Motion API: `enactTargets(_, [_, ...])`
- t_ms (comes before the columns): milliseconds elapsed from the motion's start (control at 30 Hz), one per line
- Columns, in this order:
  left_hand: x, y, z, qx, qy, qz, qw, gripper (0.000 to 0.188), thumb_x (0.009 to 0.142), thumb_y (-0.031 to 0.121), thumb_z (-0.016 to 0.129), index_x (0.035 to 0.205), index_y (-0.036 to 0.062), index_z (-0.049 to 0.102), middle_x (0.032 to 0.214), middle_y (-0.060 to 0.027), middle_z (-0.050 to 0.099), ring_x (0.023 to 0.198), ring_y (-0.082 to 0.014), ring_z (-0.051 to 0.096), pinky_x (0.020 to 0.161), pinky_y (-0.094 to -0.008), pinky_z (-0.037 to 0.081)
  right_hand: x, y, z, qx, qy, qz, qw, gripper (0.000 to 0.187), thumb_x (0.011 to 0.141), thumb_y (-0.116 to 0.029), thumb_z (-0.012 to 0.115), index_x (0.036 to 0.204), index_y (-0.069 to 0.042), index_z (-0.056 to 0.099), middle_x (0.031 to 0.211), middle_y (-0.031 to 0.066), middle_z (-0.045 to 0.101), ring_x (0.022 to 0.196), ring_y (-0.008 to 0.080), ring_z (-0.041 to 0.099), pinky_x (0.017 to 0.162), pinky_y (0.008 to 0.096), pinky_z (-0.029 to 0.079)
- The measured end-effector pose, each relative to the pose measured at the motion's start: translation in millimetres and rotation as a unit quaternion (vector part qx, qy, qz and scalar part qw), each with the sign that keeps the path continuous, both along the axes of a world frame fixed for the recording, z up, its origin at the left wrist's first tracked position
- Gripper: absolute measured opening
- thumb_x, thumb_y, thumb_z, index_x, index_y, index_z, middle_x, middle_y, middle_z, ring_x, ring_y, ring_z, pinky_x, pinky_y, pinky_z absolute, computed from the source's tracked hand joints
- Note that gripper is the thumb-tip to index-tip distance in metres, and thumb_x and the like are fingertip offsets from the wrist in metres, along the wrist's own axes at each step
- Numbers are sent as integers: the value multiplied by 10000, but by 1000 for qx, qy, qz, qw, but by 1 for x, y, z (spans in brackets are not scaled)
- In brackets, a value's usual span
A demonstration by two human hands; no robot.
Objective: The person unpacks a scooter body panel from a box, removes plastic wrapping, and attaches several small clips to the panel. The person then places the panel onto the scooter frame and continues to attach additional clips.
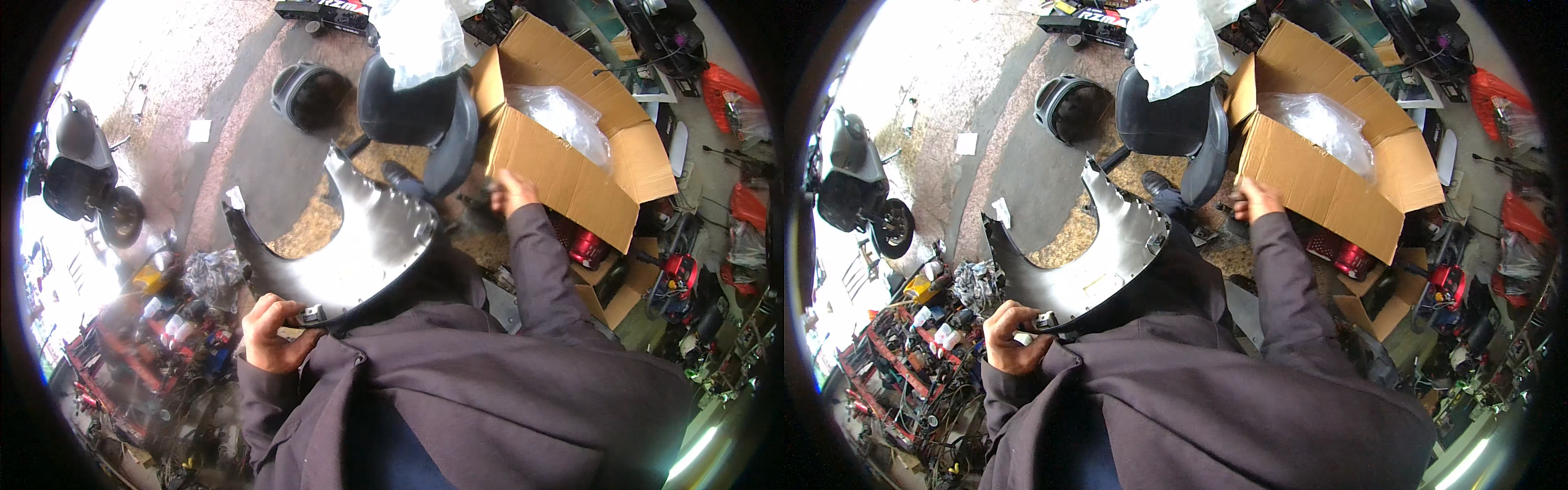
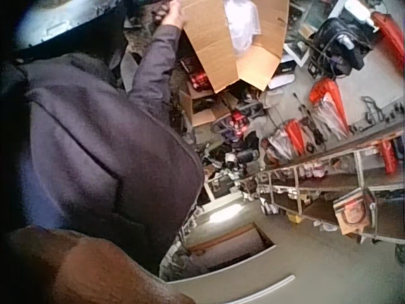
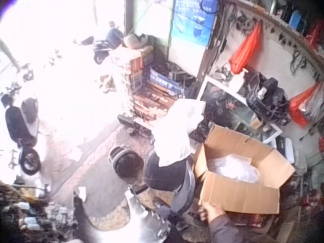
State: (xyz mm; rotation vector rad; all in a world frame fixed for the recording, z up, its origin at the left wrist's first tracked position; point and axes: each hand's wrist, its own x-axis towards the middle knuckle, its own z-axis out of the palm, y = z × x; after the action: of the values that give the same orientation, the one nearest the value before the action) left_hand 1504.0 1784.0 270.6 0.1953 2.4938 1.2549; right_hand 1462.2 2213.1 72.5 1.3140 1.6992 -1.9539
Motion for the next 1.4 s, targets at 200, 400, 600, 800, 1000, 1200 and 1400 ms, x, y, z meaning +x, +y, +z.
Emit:
enactTargets(200, [9,-6,-1,-6,21,-6,1000,314,536,12,783,805,-8,624,696,-105,549,629,-249,545,556,-331,422,-33,-89,89,20,113,543,832,326,844,-290,681,945,18,713,782,132,695,724,188,643,718,332,495])
enactTargets(400, [15,-15,1,-11,31,-5,999,330,535,18,794,820,1,629,712,-97,542,655,-257,532,569,-347,418,-36,-111,96,80,41,652,753,287,784,-273,698,857,4,712,770,172,685,745,261,675,677,368,506])
enactTargets(600, [14,-19,4,-14,33,-11,999,323,544,18,798,824,13,637,705,-92,530,677,-259,526,584,-350,420,-42,-116,93,82,9,690,719,336,792,-316,693,870,11,702,749,159,678,719,241,662,666,362,497])
enactTargets(800, [8,-21,6,-15,26,-20,999,318,546,20,802,819,28,640,701,-91,527,683,-269,521,596,-350,422,-48,-113,67,-11,-11,717,697,361,814,-332,687,899,19,693,710,87,642,678,163,593,650,339,463])
enactTargets(1000, [5,-22,3,-22,27,-36,999,307,547,14,803,798,31,627,700,-90,534,677,-269,522,600,-350,426,-35,-121,45,-35,-7,654,755,281,802,-249,706,874,20,673,709,92,642,670,160,591,641,339,465])
enactTargets(1200, [11,-21,-2,1,-12,6,1000,304,548,12,806,784,19,614,692,-96,547,648,-253,538,562,-338,436,-21,-138,58,91,161,580,793,167,790,-139,693,838,12,641,757,169,664,722,277,667,653,371,500])
enactTargets(1400, [17,-25,-7,12,-15,37,999,305,546,8,805,796,13,630,697,-97,554,635,-242,556,556,-326,449,-21,-140,66,120,241,604,750,161,814,-126,674,893,8,636,794,172,664,746,275,667,672,360,502])
